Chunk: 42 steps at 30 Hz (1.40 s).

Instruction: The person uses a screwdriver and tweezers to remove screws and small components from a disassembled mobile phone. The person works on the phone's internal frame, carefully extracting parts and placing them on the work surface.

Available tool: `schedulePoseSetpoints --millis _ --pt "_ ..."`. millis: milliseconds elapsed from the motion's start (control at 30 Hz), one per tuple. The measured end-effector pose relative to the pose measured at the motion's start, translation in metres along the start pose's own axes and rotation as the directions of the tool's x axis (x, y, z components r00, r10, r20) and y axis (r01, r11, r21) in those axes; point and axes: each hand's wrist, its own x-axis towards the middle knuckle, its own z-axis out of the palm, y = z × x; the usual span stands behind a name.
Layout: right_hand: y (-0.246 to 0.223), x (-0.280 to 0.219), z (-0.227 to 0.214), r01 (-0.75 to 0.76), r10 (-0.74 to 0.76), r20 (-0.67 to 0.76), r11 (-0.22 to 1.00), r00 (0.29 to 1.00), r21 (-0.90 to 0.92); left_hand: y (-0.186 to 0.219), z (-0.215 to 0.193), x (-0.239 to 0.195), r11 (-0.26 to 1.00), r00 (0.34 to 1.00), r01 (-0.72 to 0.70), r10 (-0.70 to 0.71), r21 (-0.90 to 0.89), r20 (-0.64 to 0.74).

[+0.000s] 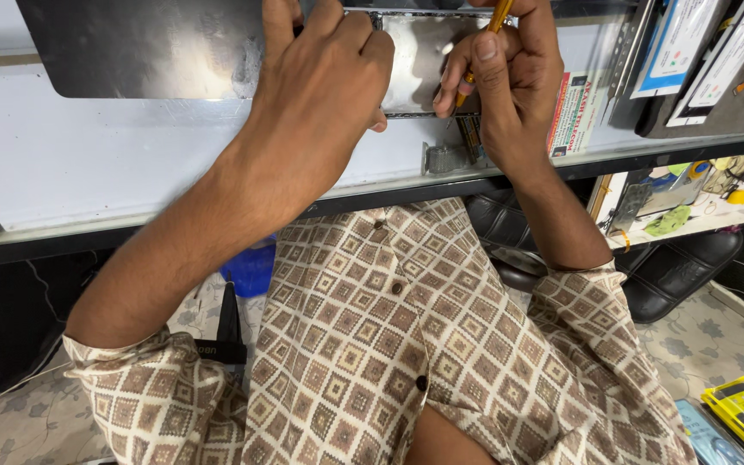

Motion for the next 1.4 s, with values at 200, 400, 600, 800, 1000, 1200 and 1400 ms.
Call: schedulePoseSetpoints --millis 200,400,600,800,1000,1200,1400 --pt "-0.002 -0.001 0.0 -0.017 0.017 -0.005 1.0 1.0 0.002 0.009 -0.001 -0.01 0.999 0.999 -0.001 0.003 0.051 -0.049" --pt "-0.003 0.0 0.0 -0.005 0.005 0.002 1.0 1.0 -0.001 0.013 0.0 -0.023 0.991 0.997 -0.025 0.034 0.134 -0.064" --pt "-0.003 0.002 -0.001 0.028 -0.028 0.019 0.999 0.999 -0.023 0.01 0.005 -0.04 0.996 0.969 -0.054 0.07 0.074 -0.239" --pt "-0.001 0.001 -0.001 0.027 -0.027 0.009 1.0 1.0 -0.009 -0.005 0.013 -0.058 0.975 0.943 -0.036 -0.04 -0.219 -0.331" --pt "-0.004 0.002 0.001 0.024 -0.025 -0.01 0.999 1.0 -0.047 -0.01 0.015 -0.074 0.906 0.918 0.083 -0.232 -0.414 -0.322" --pt "-0.002 0.005 0.001 0.061 -0.061 0.011 0.998 0.998 -0.028 -0.008 0.019 -0.078 0.877 0.896 0.127 -0.302 -0.463 -0.326" --pt "0.0 0.002 0.0 0.06 -0.06 0.0 0.998 0.998 -0.032 -0.009 0.025 -0.083 0.865 0.898 0.137 -0.314 -0.482 -0.308"
